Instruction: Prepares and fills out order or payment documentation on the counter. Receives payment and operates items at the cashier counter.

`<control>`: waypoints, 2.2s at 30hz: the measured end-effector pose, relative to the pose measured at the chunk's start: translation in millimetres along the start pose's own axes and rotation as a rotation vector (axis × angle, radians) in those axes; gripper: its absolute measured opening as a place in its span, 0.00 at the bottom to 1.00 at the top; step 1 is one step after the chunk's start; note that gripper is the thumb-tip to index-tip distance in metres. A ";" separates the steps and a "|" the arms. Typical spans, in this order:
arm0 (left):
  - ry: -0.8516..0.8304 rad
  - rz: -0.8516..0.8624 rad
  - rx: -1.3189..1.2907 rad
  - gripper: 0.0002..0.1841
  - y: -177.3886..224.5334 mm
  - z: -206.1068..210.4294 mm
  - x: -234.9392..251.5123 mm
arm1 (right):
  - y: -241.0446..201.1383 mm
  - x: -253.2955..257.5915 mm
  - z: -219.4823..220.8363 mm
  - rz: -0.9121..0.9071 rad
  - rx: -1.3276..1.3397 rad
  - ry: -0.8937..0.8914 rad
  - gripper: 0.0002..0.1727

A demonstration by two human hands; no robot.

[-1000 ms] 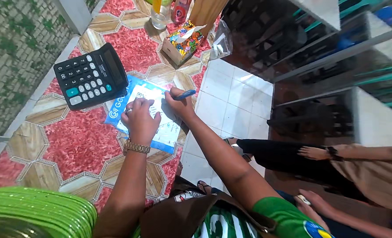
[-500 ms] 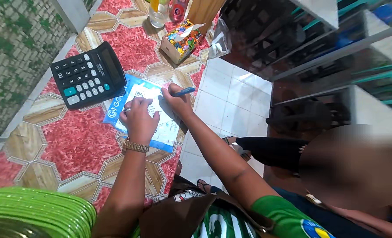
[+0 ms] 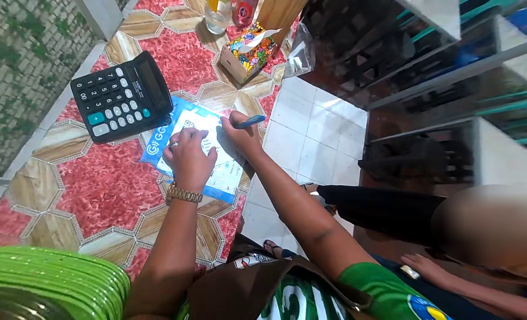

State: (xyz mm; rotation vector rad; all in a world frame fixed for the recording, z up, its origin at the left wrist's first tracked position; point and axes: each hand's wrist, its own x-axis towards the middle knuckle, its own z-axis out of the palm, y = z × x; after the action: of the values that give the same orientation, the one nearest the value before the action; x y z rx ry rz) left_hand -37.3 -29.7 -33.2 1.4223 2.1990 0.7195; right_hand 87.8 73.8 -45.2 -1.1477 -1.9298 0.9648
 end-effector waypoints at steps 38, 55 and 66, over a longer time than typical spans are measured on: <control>-0.036 0.047 0.023 0.35 -1.3 -1.5 -1.9 | 0.6 -40.2 -16.1 0.010 0.175 -0.045 0.19; -0.035 0.055 0.026 0.35 -3.6 1.2 -1.9 | -0.5 -32.6 -9.6 -0.037 0.021 -0.042 0.23; -0.029 0.071 0.007 0.34 -2.5 -1.2 -1.4 | -3.3 -32.1 -9.4 -0.028 0.013 -0.001 0.23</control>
State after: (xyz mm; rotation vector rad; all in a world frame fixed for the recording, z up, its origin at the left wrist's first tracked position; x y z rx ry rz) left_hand -39.3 -32.1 -33.8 1.5121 2.1401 0.7111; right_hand 106.4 45.8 -43.6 -1.1101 -1.9330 0.9616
